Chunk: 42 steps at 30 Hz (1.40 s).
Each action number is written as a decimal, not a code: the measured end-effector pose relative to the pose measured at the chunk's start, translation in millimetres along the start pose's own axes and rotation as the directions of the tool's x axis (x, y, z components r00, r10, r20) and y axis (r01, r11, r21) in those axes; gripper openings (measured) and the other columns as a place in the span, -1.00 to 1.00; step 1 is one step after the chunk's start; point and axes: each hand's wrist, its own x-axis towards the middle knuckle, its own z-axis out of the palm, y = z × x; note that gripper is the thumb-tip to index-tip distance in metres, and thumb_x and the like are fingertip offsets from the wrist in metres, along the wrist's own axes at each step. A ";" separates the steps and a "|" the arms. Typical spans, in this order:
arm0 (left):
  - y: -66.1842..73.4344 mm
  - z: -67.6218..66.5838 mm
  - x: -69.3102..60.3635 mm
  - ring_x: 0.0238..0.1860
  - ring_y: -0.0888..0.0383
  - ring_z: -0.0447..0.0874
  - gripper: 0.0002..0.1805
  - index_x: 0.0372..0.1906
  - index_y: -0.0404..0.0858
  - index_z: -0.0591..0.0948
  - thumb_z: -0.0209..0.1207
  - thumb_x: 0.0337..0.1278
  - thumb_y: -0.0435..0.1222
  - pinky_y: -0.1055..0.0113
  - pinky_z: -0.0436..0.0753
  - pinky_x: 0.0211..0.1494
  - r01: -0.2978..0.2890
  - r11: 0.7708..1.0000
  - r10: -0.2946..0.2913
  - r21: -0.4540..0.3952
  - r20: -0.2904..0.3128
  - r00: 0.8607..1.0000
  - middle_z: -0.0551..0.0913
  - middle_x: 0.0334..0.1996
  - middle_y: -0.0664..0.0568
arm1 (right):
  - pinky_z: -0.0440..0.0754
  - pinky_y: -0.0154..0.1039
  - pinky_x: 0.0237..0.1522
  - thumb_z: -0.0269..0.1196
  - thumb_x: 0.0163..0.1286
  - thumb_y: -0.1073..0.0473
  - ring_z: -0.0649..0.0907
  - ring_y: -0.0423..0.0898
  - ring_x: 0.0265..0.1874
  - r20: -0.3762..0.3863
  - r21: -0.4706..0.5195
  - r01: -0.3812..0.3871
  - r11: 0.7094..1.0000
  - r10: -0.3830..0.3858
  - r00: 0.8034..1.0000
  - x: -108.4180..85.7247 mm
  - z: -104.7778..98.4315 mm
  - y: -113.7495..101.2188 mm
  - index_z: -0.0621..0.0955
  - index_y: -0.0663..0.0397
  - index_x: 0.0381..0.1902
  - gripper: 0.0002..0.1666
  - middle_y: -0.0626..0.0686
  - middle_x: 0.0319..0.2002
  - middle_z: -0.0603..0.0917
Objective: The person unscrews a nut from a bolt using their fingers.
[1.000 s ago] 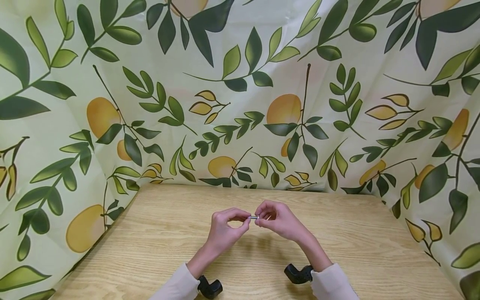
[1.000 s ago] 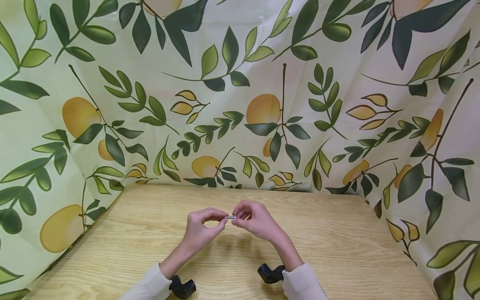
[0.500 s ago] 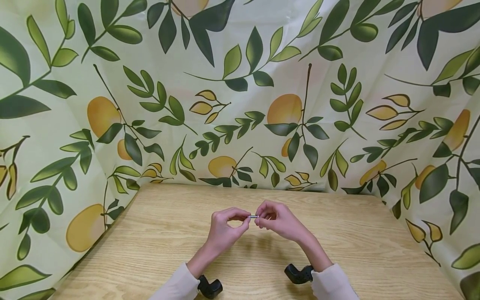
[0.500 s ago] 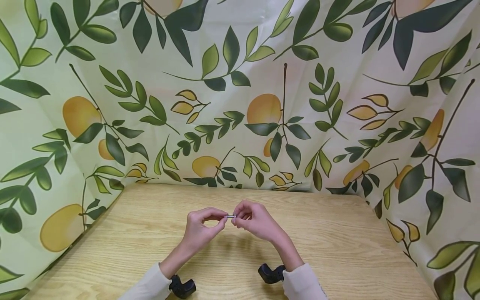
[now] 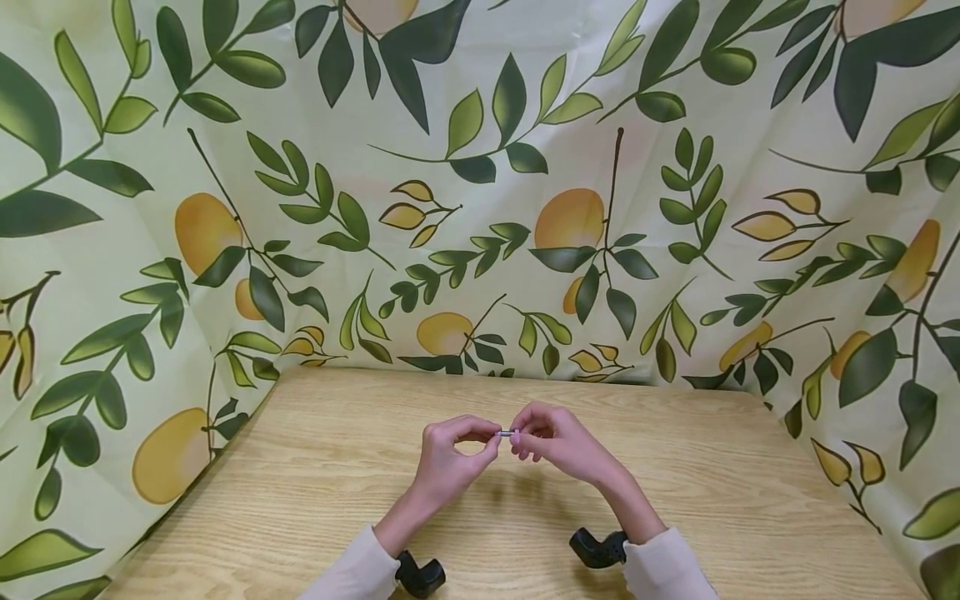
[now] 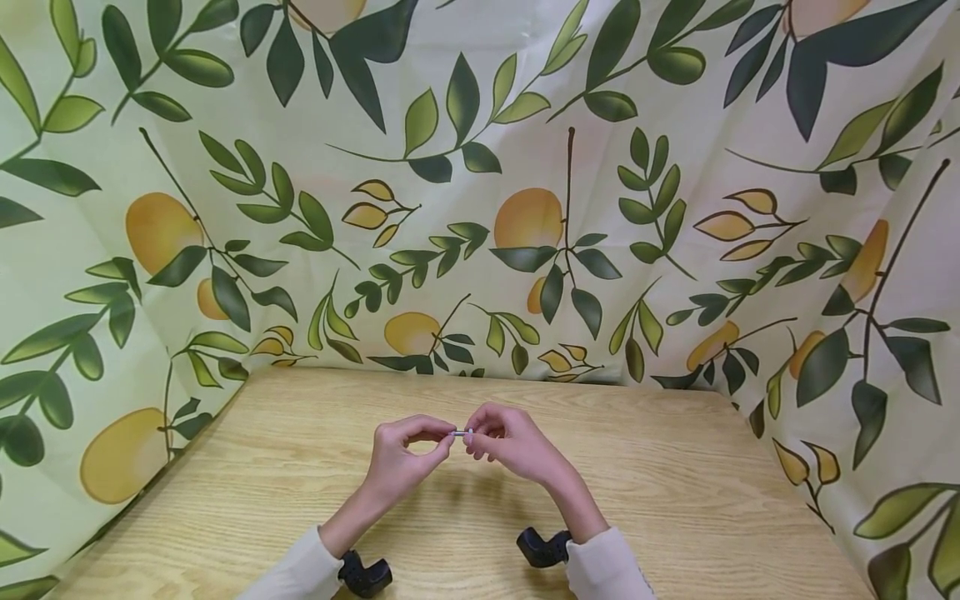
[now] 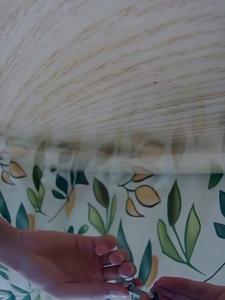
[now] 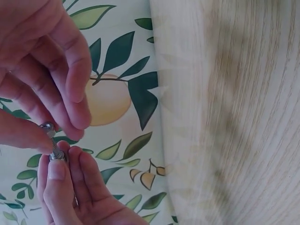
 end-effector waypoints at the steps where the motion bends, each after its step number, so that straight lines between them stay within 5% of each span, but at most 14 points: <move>1: 0.1 0.0 0.1 -0.39 0.17 0.84 -0.80 -0.25 -0.23 0.81 0.43 0.02 -0.53 0.40 0.81 -0.24 0.003 1.000 -0.003 -0.003 0.001 1.000 0.85 -0.37 -0.02 | 0.77 -0.19 -0.31 0.24 0.51 0.19 0.72 -0.09 -0.37 -0.011 0.005 0.009 1.000 -0.009 1.000 -0.1 0.3 -0.2 0.63 0.20 -0.10 -0.83 0.16 -0.32 0.75; 10: -0.3 0.9 -0.8 -0.41 0.15 0.83 -0.80 -0.27 -0.25 0.80 0.43 -0.02 -0.55 0.34 0.82 -0.26 0.005 1.000 -0.005 -0.020 -0.007 1.000 0.84 -0.39 -0.07 | 0.72 -0.31 -0.36 0.41 0.33 0.28 0.71 -0.09 -0.40 -0.077 -0.002 0.022 1.000 -0.022 0.997 0.7 1.9 1.8 0.63 0.26 -0.12 -0.77 0.15 -0.34 0.73; 17: -0.4 2.7 -0.4 -0.41 0.17 0.83 -0.81 -0.27 -0.23 0.81 0.42 0.03 -0.54 0.38 0.82 -0.25 0.004 1.000 -0.004 -0.015 -0.008 1.000 0.85 -0.38 -0.03 | 0.73 -0.24 -0.38 0.11 0.62 0.04 0.72 -0.09 -0.42 0.029 -0.010 -0.029 1.000 0.030 0.999 0.4 -3.0 3.2 0.70 0.21 -0.18 -0.63 0.12 -0.37 0.76; 25: -0.1 2.0 -0.5 -0.41 0.15 0.84 -0.80 -0.27 -0.25 0.80 0.42 0.00 -0.55 0.37 0.82 -0.24 0.005 0.999 -0.005 -0.039 -0.007 1.000 0.85 -0.39 -0.07 | 0.73 -0.28 -0.34 0.31 0.42 0.23 0.72 -0.06 -0.38 -0.027 0.021 0.004 1.000 -0.004 1.000 -0.4 -1.2 3.4 0.64 0.25 -0.17 -0.84 0.22 -0.33 0.74; 32: -0.7 2.1 -1.5 -0.43 0.18 0.83 -0.80 -0.28 -0.27 0.80 0.41 -0.01 -0.56 0.39 0.82 -0.25 -0.009 0.999 0.009 -0.035 -0.007 1.000 0.84 -0.40 -0.10 | 0.74 -0.33 -0.33 0.38 0.32 0.35 0.72 -0.13 -0.39 -0.057 0.047 0.025 0.999 -0.022 0.998 0.1 1.8 2.8 0.59 0.30 -0.09 -0.75 0.15 -0.33 0.73; 39: -0.6 1.5 -1.0 -0.41 0.19 0.84 -0.83 -0.28 -0.26 0.81 0.42 0.02 -0.53 0.39 0.82 -0.26 0.004 1.000 -0.004 -0.019 -0.007 1.000 0.86 -0.37 -0.05 | 0.77 -0.20 -0.35 0.17 0.59 0.10 0.73 0.05 -0.41 0.047 0.020 -0.009 1.000 0.008 0.999 0.7 -3.3 3.4 0.66 0.28 -0.10 -0.69 0.18 -0.34 0.77; 42: 0.0 1.4 -0.7 -0.42 0.19 0.84 -0.83 -0.28 -0.26 0.81 0.43 0.01 -0.54 0.37 0.82 -0.26 0.004 1.000 -0.004 -0.020 -0.012 1.000 0.85 -0.38 -0.04 | 0.76 -0.23 -0.35 0.18 0.56 0.16 0.73 -0.02 -0.40 0.048 0.027 0.001 1.000 -0.003 0.999 0.9 -3.8 2.4 0.67 0.29 -0.15 -0.74 0.24 -0.33 0.76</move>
